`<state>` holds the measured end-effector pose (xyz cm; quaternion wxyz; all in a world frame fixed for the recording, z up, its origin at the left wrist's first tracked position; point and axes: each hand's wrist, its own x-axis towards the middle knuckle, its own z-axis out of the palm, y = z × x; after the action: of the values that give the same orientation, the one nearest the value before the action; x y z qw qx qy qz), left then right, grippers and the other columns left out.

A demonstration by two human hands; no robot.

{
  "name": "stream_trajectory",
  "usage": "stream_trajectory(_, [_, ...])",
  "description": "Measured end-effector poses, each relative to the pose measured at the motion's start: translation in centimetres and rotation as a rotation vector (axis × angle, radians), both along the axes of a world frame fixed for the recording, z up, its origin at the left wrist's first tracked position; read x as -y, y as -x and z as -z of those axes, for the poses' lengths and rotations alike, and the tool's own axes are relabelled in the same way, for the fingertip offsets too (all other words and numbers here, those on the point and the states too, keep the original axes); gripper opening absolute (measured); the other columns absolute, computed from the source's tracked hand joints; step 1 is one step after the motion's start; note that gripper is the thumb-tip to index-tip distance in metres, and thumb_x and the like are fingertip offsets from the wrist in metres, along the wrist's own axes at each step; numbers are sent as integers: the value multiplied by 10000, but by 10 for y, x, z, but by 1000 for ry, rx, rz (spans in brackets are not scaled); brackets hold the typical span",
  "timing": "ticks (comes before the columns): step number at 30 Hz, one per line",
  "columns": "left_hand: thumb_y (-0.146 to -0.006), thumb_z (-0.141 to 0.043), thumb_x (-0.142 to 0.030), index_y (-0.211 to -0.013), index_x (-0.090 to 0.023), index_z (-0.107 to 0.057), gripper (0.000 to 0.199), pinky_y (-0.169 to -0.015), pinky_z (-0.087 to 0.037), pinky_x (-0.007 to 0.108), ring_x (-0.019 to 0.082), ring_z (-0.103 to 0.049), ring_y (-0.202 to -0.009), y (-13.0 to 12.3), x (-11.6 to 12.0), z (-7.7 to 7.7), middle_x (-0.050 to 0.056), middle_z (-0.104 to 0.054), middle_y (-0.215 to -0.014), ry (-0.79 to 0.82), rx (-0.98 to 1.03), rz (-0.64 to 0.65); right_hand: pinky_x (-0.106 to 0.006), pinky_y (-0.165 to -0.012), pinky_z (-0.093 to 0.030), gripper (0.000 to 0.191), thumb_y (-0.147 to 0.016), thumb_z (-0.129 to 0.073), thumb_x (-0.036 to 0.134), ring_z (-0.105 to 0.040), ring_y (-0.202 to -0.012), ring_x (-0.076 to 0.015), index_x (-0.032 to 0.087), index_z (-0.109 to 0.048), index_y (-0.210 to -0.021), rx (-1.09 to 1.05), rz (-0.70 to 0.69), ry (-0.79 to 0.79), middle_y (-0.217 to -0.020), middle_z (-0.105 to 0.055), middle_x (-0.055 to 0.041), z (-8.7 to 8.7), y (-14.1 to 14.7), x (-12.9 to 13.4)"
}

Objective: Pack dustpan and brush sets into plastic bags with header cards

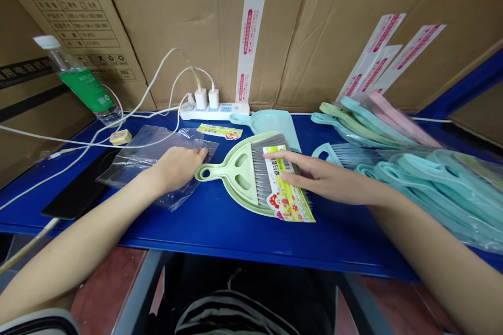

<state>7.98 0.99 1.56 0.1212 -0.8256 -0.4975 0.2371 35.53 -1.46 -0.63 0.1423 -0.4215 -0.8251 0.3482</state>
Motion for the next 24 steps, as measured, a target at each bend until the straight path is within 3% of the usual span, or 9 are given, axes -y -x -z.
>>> stream_trajectory(18, [-880,-337,-29,-1254,-91,-497,411,-738,-525,342,270,-704,-887,-1,1,0,154,-725,-940,1,5,0,-439,-923,-501,591,-942,-365,518,-576,-1174,-289,282,-375,-1483,81,-3,-66,-1443,-516,-64,1,0,2])
stream_trajectory(24, [-877,-338,-16,-1284,-97,-483,440,-745,-527,335,266,-701,-912,-4,3,-2,151,-723,-977,9,-14,-20,-485,-1089,-372,606,-943,-371,527,-464,-1321,-299,267,-373,-1491,104,-4,-77,-1505,-445,-48,-3,0,6])
